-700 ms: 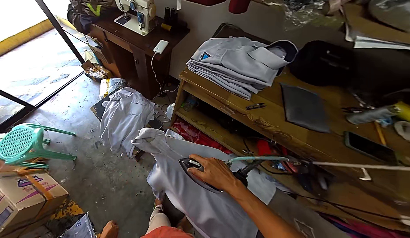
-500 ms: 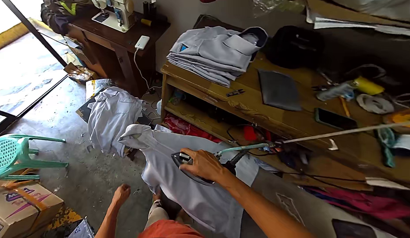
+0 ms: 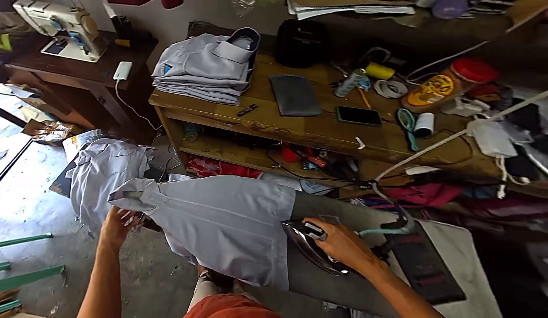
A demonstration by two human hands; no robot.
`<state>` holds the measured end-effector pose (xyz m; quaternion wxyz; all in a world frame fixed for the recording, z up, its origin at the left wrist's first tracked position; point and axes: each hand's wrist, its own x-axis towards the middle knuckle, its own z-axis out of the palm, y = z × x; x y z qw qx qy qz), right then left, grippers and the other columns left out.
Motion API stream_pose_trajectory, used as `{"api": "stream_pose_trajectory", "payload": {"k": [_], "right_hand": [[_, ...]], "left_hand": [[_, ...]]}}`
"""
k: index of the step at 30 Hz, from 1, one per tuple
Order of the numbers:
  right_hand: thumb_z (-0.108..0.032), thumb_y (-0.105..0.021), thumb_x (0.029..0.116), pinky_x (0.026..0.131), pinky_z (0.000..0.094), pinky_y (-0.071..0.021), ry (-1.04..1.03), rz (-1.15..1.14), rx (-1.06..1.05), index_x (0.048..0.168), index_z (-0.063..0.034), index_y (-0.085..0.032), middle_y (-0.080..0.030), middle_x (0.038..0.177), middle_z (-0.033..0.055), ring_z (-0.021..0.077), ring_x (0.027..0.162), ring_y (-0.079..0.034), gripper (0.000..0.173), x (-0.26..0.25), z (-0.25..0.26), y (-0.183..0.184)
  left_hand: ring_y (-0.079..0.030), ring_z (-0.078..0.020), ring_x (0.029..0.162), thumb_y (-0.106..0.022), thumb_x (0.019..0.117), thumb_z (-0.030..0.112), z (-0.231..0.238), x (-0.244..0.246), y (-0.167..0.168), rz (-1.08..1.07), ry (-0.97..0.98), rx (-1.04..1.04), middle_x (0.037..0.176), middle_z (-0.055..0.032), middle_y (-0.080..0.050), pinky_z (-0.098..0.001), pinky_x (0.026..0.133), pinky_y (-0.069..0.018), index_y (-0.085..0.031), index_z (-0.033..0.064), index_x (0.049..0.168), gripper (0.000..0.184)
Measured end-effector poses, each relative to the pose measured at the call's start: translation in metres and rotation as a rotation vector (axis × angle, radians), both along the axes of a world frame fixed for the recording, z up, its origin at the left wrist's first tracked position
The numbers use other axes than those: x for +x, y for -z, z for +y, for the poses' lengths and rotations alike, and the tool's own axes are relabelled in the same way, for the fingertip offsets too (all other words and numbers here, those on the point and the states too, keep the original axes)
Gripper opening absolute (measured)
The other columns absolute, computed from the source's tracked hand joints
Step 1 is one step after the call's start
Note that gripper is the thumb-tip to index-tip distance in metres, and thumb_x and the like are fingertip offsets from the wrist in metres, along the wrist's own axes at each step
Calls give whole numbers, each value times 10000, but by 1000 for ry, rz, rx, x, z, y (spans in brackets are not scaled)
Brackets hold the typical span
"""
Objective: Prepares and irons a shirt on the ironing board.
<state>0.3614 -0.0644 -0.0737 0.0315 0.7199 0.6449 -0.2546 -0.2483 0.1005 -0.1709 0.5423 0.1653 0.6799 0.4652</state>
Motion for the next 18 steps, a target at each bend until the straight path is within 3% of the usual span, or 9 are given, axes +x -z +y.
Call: {"api": "stream_pose_trajectory", "payload": {"k": [4, 6, 7, 9, 10, 11, 13, 16, 18], "right_hand": [[-243, -717, 908, 840, 722, -501, 301, -38, 68, 1359, -189, -663, -727, 1089, 259, 501, 1004, -692, 457, 54, -34, 5], [-272, -759, 891, 836, 751, -485, 386, -68, 70, 1377, -177, -642, -714, 1096, 291, 535, 1007, -678, 509, 75, -45, 6], [-308, -803, 863, 824, 761, -482, 387, -97, 72, 1409, -203, -612, -707, 1102, 303, 552, 999, -672, 588, 84, -49, 6], [-420, -905, 752, 786, 801, -455, 296, -201, 156, 1539, -222, -472, -655, 1142, 370, 623, 994, -631, 919, 84, -53, -4], [-472, -913, 709, 826, 820, -414, 241, -231, 249, 1582, -196, -408, -609, 1195, 399, 654, 1051, -583, 1045, 74, -51, -13], [-513, -862, 737, 866, 828, -381, 203, -208, 338, 1599, -147, -369, -562, 1268, 417, 672, 1116, -537, 1058, 57, -47, -22], [-464, -704, 919, 992, 782, -384, 168, -25, 434, 1577, -38, -381, -515, 1400, 391, 626, 1243, -508, 848, -3, -37, -28], [-377, -567, 1023, 1153, 625, -376, 99, 345, 466, 1491, 1, -509, -507, 1502, 275, 458, 1399, -477, 604, -117, -36, 28], [-466, -512, 1032, 1184, 683, -281, -41, 393, 485, 1471, -77, -569, -475, 1544, 250, 456, 1461, -404, 589, -174, -38, 82]], "left_hand": [[-666, -211, 914, -286, 1077, 592, 16, 2, -14, 31, 38, -42, 1186, -106, -645, -391, 760, -547, -464, 152, 1415, 583], [-651, -185, 774, -207, 1058, 658, 19, 5, -18, 48, 47, -82, 1088, -98, -663, -341, 644, -529, -447, 178, 1409, 641], [-638, -157, 687, -205, 1059, 656, 21, 6, -18, 54, 49, -93, 1019, -86, -675, -303, 576, -519, -444, 182, 1395, 628], [-606, -120, 616, -294, 1104, 495, 26, 4, -16, 68, 45, -72, 941, -82, -675, -259, 522, -493, -442, 138, 1389, 481], [-616, -125, 645, -365, 1114, 373, 30, 2, -16, 92, 47, -43, 948, -92, -672, -273, 552, -513, -448, 102, 1388, 394], [-629, -143, 703, -430, 1103, 259, 33, 2, -16, 123, 57, -9, 971, -104, -662, -308, 611, -546, -469, 70, 1380, 338], [-673, -197, 816, -478, 1085, 153, 41, 5, -23, 183, 86, 27, 1050, -149, -669, -381, 723, -595, -500, 29, 1386, 326], [-692, -188, 785, -524, 1061, 113, 56, 10, -31, 280, 71, 127, 991, -151, -703, -371, 719, -610, -611, -30, 1249, 252], [-655, -153, 720, -525, 1047, 71, 66, 16, -49, 257, -44, 260, 917, -126, -684, -324, 694, -591, -635, -65, 1191, 227]]}}
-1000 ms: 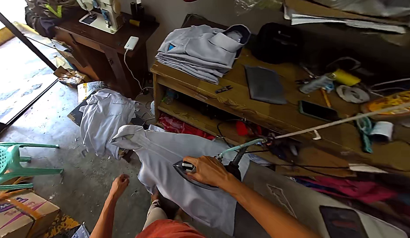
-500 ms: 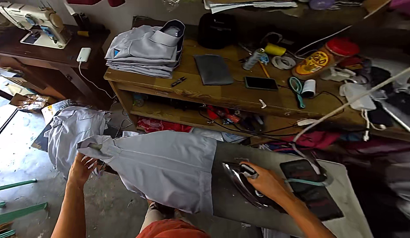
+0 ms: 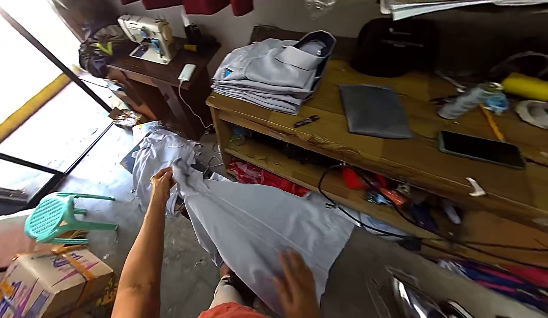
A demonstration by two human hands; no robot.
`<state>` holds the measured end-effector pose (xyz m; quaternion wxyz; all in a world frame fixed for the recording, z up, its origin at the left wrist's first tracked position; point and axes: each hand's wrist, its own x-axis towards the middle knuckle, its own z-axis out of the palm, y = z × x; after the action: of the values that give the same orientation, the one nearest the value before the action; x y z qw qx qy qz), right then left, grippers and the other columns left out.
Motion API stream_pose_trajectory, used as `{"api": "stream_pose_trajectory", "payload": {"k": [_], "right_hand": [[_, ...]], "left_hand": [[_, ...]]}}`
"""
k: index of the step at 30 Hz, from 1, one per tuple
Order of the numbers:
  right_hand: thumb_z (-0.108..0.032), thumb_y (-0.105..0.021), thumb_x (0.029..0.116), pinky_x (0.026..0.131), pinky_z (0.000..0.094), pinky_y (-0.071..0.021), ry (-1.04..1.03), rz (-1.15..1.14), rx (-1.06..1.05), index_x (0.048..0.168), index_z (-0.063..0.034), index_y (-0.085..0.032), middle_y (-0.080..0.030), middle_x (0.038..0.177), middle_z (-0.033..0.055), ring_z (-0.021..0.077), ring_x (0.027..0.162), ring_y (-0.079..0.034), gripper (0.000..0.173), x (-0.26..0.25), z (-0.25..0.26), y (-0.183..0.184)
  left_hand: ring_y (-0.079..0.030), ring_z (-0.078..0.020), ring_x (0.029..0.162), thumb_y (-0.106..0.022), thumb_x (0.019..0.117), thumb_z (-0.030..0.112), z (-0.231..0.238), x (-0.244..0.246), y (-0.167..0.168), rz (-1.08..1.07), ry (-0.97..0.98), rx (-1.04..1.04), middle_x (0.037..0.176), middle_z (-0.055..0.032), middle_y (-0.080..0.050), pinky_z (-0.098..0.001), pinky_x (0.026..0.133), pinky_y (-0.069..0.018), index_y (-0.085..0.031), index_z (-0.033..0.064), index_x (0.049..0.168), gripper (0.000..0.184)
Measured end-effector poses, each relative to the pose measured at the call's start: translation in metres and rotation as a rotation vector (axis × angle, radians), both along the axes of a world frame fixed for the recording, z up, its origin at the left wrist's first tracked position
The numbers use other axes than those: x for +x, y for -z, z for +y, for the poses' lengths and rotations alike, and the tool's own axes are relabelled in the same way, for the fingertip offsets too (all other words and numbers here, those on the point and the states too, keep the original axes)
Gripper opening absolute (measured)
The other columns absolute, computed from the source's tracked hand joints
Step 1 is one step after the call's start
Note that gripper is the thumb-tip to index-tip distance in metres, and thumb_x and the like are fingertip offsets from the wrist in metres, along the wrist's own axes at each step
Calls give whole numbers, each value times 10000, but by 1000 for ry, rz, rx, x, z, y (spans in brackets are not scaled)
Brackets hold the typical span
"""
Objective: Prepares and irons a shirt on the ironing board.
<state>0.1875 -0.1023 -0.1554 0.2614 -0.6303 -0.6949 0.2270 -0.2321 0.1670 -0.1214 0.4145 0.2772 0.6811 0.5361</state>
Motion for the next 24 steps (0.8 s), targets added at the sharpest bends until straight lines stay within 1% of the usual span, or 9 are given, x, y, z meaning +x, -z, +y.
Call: {"api": "stream_pose_trajectory", "payload": {"k": [4, 7, 10, 12, 14, 17, 19, 21, 24], "right_hand": [[-661, -317, 1023, 1187, 695, -230, -140, -329, 151, 1520, -309, -523, -440, 1611, 100, 381, 1509, -357, 643, 16, 42, 61], [-638, -260, 1041, 1170, 713, -234, -112, -410, 155, 1551, -259, -483, -413, 1618, 157, 445, 1503, -338, 674, 96, 112, 63], [-657, -280, 1030, 1118, 795, -204, -26, -401, 61, 1552, -164, -473, -353, 1620, 259, 547, 1490, -278, 743, 157, 158, 46], [-570, -378, 1007, 1104, 809, -207, 37, -412, 26, 1561, -116, -444, -310, 1628, 290, 562, 1493, -254, 720, 163, 167, 28], [-398, -483, 996, 1103, 798, -232, 64, -363, 62, 1552, -68, -442, -307, 1616, 320, 578, 1482, -262, 648, 136, 165, 14], [-449, -437, 1030, 1156, 747, -233, 11, -265, 105, 1528, -95, -499, -351, 1609, 290, 531, 1493, -292, 614, 59, 153, 15], [-494, -413, 1040, 1168, 741, -230, -66, -239, 123, 1510, -161, -541, -398, 1604, 235, 485, 1500, -317, 590, 7, 146, 23], [-546, -362, 1045, 1167, 742, -220, -124, -258, 144, 1514, -213, -541, -419, 1605, 192, 460, 1504, -330, 602, -28, 143, 33], [-612, -272, 1047, 1168, 738, -201, -139, -377, 185, 1541, -249, -504, -426, 1612, 152, 434, 1506, -342, 656, -30, 138, 55]], "left_hand": [[-665, -132, 744, -502, 1057, 72, 21, 32, -71, -113, 37, 240, 970, -86, -686, -315, 728, -600, -622, -26, 1218, 223], [-729, -168, 950, -495, 1069, 118, 23, 64, -127, -79, 439, 266, 1139, -94, -714, -359, 886, -609, -543, 64, 1393, 332], [-708, -247, 1109, -534, 1044, 79, 42, 65, -142, 89, 662, 354, 1246, -163, -699, -417, 965, -589, -449, -2, 1478, 449], [-670, -232, 1189, -562, 1053, 137, 33, 46, -125, 460, 610, 258, 1346, -144, -659, -418, 1017, -548, -514, 33, 1449, 412], [-589, -317, 1306, -604, 1038, 234, 29, 13, -67, 648, 499, 47, 1433, -181, -592, -521, 1101, -476, -556, 57, 1433, 435], [-473, -374, 1411, -578, 1048, 314, 9, -26, 36, 305, 229, -252, 1532, -269, -456, -540, 1151, -408, -359, -6, 1553, 637], [-601, -347, 1219, -497, 1081, 407, -10, -32, 72, -59, 36, -331, 1400, -252, -567, -531, 988, -513, -379, 43, 1534, 593], [-638, -298, 1017, -529, 1080, 332, -14, -31, 81, -77, -67, -298, 1197, -236, -639, -469, 876, -542, -542, -26, 1358, 454], [-648, -322, 1144, -625, 1016, 215, -2, -18, 46, 470, -83, -157, 1182, -241, -681, -480, 1032, -496, -651, -62, 1214, 342]]}}
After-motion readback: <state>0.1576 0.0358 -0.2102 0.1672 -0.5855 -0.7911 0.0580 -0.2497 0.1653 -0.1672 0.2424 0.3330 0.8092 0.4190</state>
